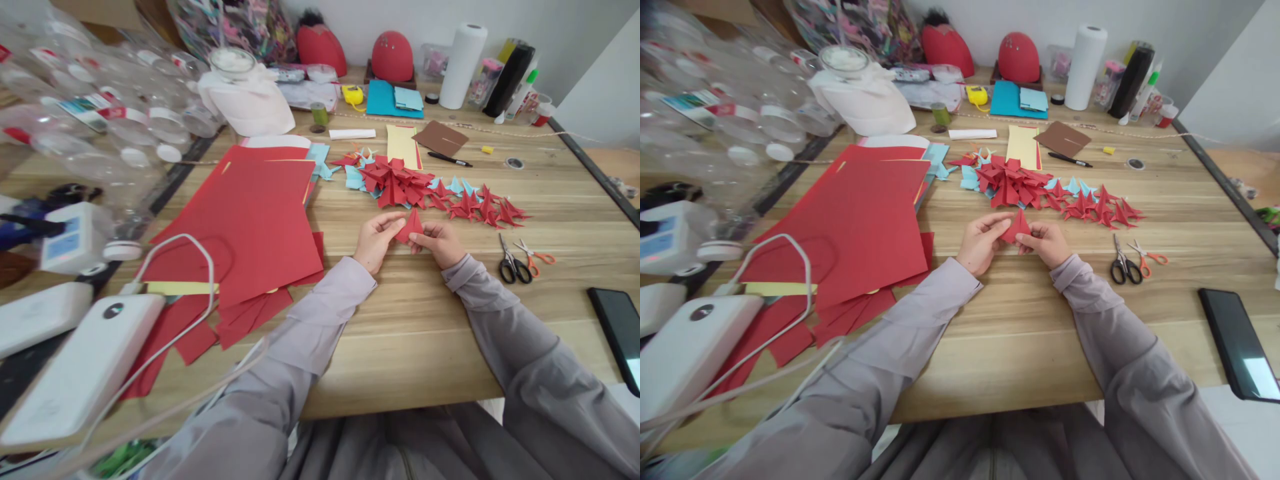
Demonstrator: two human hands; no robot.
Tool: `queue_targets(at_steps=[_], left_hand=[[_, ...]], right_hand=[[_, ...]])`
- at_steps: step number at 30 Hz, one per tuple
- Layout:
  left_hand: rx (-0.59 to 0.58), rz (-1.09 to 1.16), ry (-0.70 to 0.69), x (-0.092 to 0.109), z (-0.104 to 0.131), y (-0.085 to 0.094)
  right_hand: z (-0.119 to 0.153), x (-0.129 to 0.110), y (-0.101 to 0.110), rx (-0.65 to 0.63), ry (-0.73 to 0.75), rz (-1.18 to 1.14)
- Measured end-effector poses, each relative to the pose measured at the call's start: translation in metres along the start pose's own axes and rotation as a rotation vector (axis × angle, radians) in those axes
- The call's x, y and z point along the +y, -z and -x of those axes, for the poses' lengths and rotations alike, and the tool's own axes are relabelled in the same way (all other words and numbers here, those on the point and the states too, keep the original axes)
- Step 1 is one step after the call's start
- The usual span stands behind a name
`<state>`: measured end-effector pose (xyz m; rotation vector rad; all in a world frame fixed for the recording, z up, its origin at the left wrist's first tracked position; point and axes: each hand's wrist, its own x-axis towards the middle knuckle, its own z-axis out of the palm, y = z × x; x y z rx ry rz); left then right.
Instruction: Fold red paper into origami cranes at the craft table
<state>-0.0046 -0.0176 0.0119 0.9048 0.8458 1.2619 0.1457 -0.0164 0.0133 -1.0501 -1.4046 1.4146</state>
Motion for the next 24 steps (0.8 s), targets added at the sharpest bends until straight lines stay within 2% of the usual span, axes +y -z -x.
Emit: queue_targets(at_steps=[4,7,11,24], left_hand=[[-0.014,-0.082,-0.046,0.002,0.002,-0.001],[0.018,-0.109,-0.055,0.002,0.002,-0.001],[0.058,-0.097,-0.039,0.001,0.003,-0.002],[0.032,-0.079,0.033,0.001,0.002,0.0]], right_hand=[[0.001,-0.003,-0.002,-0.005,-0.005,0.012],[0.002,-0.008,-0.005,-0.007,-0.008,0.057],[0.004,-0.012,-0.008,0.016,0.003,0.123],[0.004,-0.01,-0.005,-0.037,-0.003,0.128]])
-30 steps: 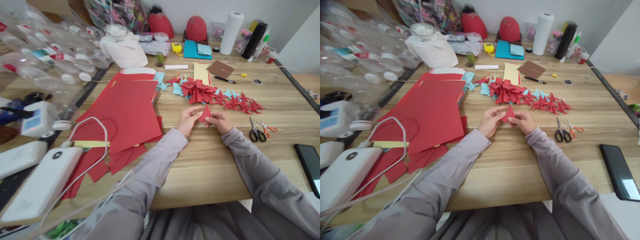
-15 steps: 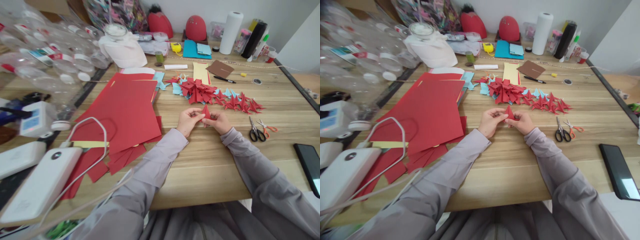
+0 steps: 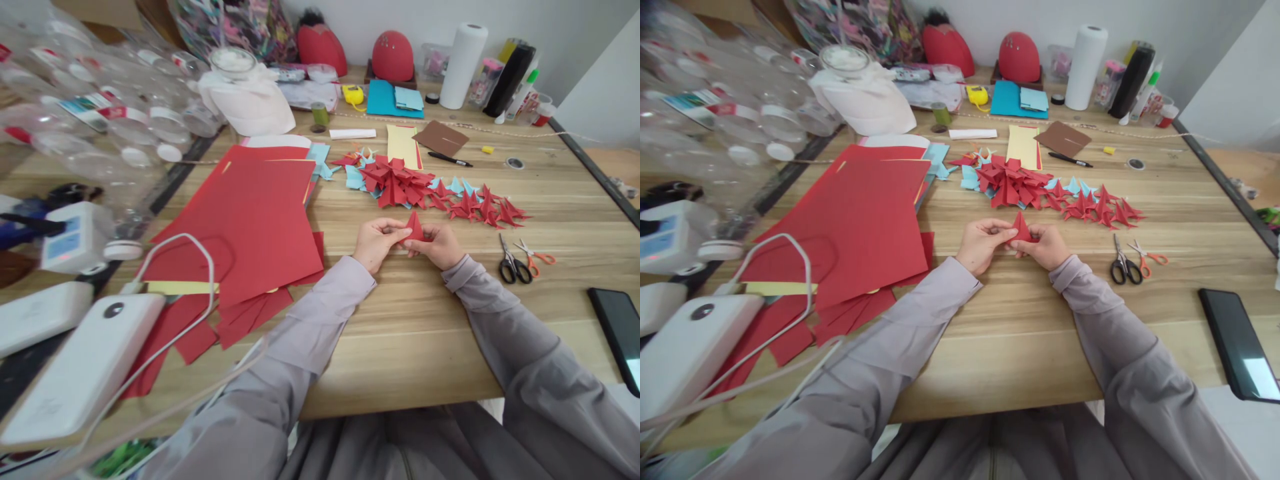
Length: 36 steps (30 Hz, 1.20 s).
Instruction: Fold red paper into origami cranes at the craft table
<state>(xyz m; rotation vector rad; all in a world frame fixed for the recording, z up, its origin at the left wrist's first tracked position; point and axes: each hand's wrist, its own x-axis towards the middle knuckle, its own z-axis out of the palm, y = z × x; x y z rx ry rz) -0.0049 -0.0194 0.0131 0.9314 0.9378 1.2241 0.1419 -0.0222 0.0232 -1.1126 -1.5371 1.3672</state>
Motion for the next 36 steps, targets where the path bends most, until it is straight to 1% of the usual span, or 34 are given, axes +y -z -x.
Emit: queue_targets(at_steps=[4,8,25,30,33,36], left_hand=[[0.022,-0.014,-0.02,0.0001,0.0003,-0.001],[0.04,-0.01,-0.028,0.0005,0.0003,-0.0018],[0.044,-0.043,-0.026,-0.0006,-0.0003,-0.0017],[0.04,-0.042,-0.029,-0.0008,-0.0008,-0.0012],[0.036,0.0,-0.031,-0.0011,-0.0015,-0.0013],[0.041,0.06,-0.033,-0.0007,-0.0022,-0.0016]], right_hand=[[-0.0001,0.0,-0.0002,0.004,0.022,0.016],[-0.0007,0.0022,-0.0001,0.039,0.032,0.017],[0.0016,0.0011,-0.0046,0.093,0.072,0.105],[0.0012,0.0011,-0.0039,0.074,0.054,0.045],[-0.0004,0.0026,-0.0019,0.049,0.041,-0.012],[-0.0031,0.0065,0.0006,0.059,0.013,-0.113]])
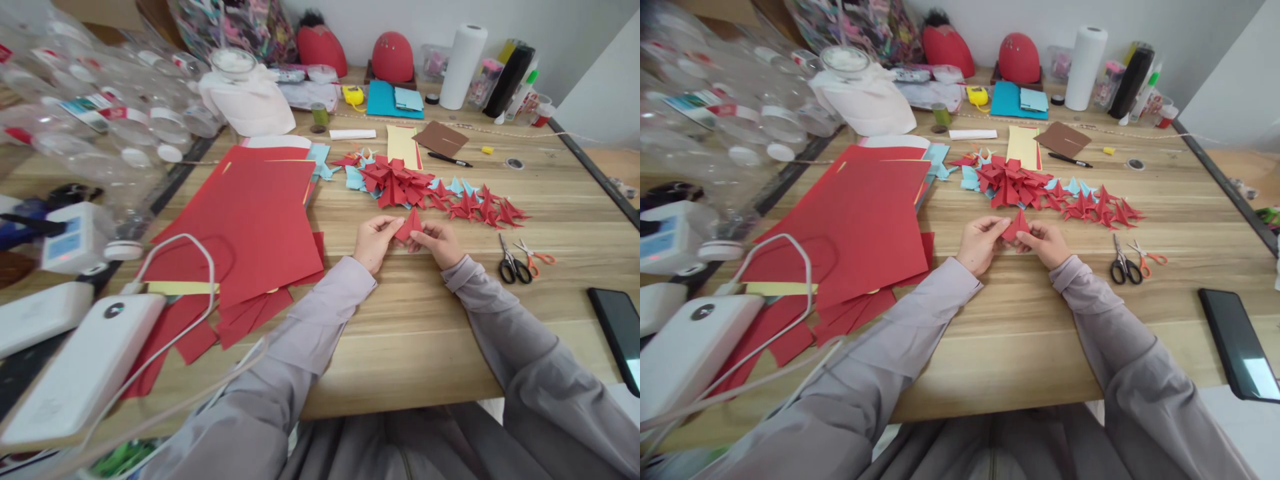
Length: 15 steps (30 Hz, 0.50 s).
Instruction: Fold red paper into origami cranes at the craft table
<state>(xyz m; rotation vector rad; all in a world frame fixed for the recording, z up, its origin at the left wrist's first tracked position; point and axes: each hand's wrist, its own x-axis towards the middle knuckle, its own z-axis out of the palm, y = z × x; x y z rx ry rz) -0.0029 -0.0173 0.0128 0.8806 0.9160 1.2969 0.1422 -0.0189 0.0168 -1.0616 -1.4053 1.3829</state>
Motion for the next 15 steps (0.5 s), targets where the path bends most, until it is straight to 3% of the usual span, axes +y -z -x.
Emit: queue_targets(at_steps=[5,15], left_hand=[[-0.004,0.078,0.012,0.0027,0.0008,-0.0002],[-0.068,-0.019,-0.023,-0.0027,0.0002,0.0039]], right_hand=[[-0.0042,0.0067,0.0029,0.066,-0.011,-0.117],[-0.005,0.0073,0.0032,0.072,-0.028,-0.149]])
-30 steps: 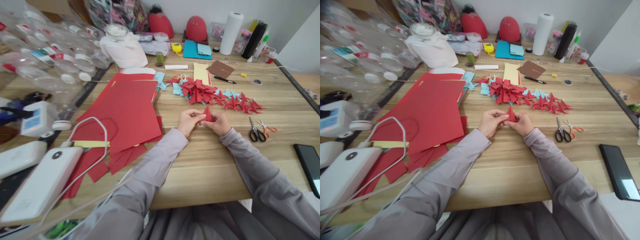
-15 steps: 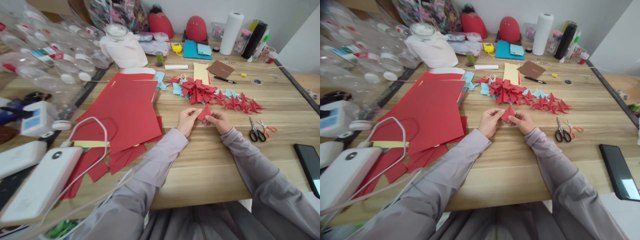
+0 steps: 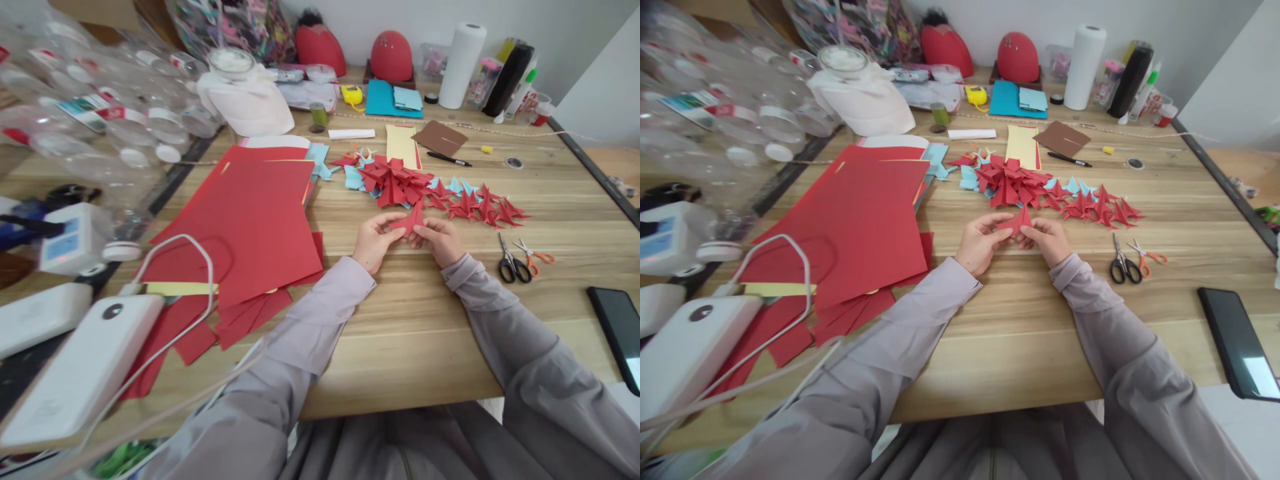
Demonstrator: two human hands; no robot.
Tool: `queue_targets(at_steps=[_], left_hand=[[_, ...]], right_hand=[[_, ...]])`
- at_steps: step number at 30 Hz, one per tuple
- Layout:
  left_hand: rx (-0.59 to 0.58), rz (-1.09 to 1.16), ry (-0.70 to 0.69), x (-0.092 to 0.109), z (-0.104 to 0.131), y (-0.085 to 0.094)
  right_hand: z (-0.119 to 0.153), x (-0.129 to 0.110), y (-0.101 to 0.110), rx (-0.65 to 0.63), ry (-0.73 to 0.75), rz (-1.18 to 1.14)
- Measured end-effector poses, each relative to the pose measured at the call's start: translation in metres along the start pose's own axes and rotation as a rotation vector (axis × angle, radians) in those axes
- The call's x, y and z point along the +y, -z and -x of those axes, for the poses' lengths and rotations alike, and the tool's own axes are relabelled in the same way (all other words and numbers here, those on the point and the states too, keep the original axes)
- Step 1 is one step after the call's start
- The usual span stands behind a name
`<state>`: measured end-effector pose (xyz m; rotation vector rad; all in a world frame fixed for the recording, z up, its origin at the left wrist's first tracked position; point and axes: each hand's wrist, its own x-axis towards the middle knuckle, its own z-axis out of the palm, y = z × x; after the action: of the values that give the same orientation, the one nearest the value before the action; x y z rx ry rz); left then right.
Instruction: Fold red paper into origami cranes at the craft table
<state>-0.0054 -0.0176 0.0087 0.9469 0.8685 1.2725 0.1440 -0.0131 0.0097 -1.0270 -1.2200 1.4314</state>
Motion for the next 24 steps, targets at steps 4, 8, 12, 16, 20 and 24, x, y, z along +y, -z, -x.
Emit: queue_targets(at_steps=[4,8,12,16,20,24], left_hand=[[0.015,-0.025,-0.003,-0.0007,-0.0006,0.0004],[0.017,-0.015,-0.028,-0.0009,-0.0005,0.0],[0.01,0.039,-0.058,-0.0006,0.0,-0.001],[0.015,0.057,-0.059,0.0013,0.0002,-0.0016],[-0.02,0.091,-0.04,0.0038,0.0007,-0.0015],[-0.024,0.074,-0.059,0.0029,0.0006,-0.0013]], right_hand=[[0.0004,-0.0009,-0.0005,-0.002,-0.003,-0.021],[0.0,-0.0002,-0.0002,-0.006,-0.007,-0.032],[-0.0008,0.0018,0.0006,0.0,0.01,-0.027],[-0.0008,0.0019,0.0008,-0.013,0.037,0.007],[0.0,0.0007,0.0001,-0.014,0.044,0.033],[0.0006,0.0003,-0.0001,-0.013,0.059,0.06]])
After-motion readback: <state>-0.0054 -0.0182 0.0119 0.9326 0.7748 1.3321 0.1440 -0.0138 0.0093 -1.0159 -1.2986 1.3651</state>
